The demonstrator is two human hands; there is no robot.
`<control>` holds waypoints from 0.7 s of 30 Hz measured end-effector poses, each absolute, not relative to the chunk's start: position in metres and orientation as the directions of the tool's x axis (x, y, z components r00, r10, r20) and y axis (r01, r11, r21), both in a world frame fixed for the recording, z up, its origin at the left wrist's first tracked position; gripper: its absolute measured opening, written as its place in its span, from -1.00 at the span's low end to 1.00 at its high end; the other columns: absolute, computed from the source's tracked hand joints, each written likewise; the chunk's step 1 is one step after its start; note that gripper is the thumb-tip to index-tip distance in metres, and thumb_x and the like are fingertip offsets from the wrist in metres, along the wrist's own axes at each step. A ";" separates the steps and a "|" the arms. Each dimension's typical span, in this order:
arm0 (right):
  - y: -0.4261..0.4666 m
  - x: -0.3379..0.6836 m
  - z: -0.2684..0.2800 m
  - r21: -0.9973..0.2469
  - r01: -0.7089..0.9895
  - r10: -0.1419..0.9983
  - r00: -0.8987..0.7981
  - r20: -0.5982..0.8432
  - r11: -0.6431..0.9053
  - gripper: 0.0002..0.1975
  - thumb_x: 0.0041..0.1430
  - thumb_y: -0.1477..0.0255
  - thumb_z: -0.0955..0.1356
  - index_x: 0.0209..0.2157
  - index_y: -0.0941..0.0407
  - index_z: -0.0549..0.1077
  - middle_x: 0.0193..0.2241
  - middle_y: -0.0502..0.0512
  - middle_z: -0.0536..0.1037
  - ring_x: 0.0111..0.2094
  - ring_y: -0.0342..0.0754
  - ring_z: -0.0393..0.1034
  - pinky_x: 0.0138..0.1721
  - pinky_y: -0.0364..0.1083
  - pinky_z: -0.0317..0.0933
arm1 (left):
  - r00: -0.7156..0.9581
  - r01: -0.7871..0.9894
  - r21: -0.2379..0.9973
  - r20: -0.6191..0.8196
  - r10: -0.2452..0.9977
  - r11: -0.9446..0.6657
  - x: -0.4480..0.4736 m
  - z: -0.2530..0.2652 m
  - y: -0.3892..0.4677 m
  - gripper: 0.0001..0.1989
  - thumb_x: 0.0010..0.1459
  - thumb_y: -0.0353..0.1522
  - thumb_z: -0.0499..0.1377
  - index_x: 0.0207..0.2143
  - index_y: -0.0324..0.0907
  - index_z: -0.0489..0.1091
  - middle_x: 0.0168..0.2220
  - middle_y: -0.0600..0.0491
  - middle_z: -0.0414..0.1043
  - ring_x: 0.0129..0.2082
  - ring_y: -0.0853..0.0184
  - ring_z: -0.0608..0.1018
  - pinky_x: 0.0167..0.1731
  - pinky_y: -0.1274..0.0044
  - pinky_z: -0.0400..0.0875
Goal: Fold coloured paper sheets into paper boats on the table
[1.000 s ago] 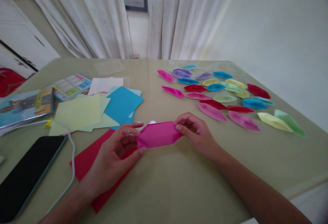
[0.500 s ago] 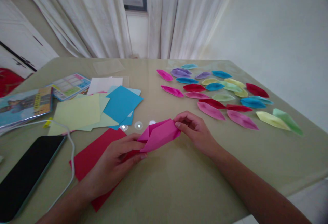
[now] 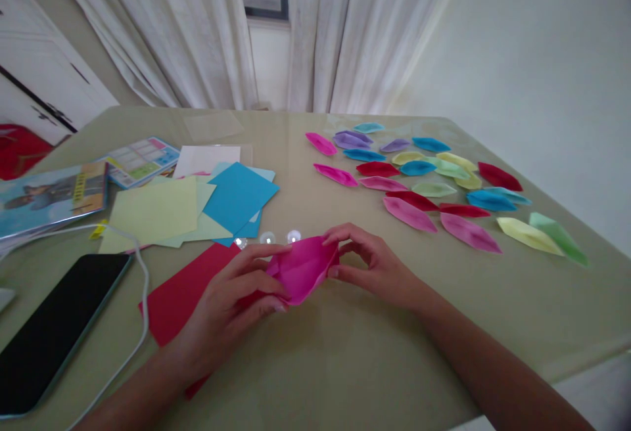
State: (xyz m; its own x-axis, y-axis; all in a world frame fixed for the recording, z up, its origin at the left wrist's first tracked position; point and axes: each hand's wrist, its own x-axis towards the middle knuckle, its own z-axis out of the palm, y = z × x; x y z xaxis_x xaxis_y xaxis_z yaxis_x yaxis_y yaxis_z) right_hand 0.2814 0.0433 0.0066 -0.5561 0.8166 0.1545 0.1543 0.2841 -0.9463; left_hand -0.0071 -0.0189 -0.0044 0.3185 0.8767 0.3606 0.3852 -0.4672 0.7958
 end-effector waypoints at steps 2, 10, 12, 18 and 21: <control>0.042 0.281 0.009 -0.913 0.177 0.786 -0.584 0.202 0.367 -0.67 0.23 0.42 0.57 0.00 -0.01 0.56 0.11 0.15 0.54 0.14 0.11 0.47 0.15 0.11 0.39 | 0.320 0.386 0.791 0.368 0.873 -0.475 -0.006 -0.003 -0.018 -0.88 0.35 -0.25 0.31 -0.29 0.00 0.63 0.12 -0.03 0.56 0.10 0.17 0.61 0.02 0.43 0.59; 0.022 0.270 0.018 -0.765 0.197 0.651 -0.674 0.348 0.613 -0.71 0.20 0.32 0.60 -0.07 -0.02 0.62 0.16 0.17 0.56 0.19 0.15 0.43 0.24 0.16 0.28 | 0.328 0.376 0.755 0.434 0.839 -0.537 0.005 0.002 -0.021 -0.91 0.29 -0.25 0.37 -0.26 -0.04 0.62 -0.23 0.05 0.65 -0.24 0.33 0.70 -0.23 0.60 0.59; 0.019 0.269 0.018 -0.726 0.172 0.603 -0.696 0.389 0.666 -0.81 0.28 0.32 0.55 -0.08 -0.01 0.62 0.13 0.15 0.59 0.16 0.12 0.45 0.25 0.15 0.26 | 0.314 0.376 0.764 0.427 0.848 -0.524 0.006 0.003 -0.023 -0.92 0.27 -0.27 0.39 -0.21 -0.04 0.62 -0.20 0.03 0.66 -0.22 0.30 0.70 -0.22 0.58 0.61; 0.019 0.268 0.014 -0.690 0.149 0.574 -0.691 0.440 0.708 -0.91 0.40 0.42 0.46 -0.08 0.03 0.61 0.01 0.13 0.64 0.07 0.05 0.50 0.18 0.09 0.24 | 0.318 0.294 0.835 0.373 0.872 -0.464 0.008 0.006 -0.025 -0.80 0.28 -0.43 0.35 -0.08 0.00 0.57 -0.09 0.04 0.65 -0.07 0.29 0.68 -0.08 0.52 0.61; 0.018 0.268 0.014 -0.653 0.150 0.546 -0.699 0.461 0.743 -0.90 0.39 0.41 0.48 -0.08 0.04 0.61 -0.04 0.13 0.65 0.05 0.06 0.50 0.17 0.10 0.23 | 0.289 0.284 0.854 0.357 0.888 -0.436 0.010 0.005 -0.025 -0.78 0.29 -0.46 0.32 -0.07 0.00 0.55 -0.07 0.03 0.63 -0.05 0.30 0.67 -0.06 0.51 0.60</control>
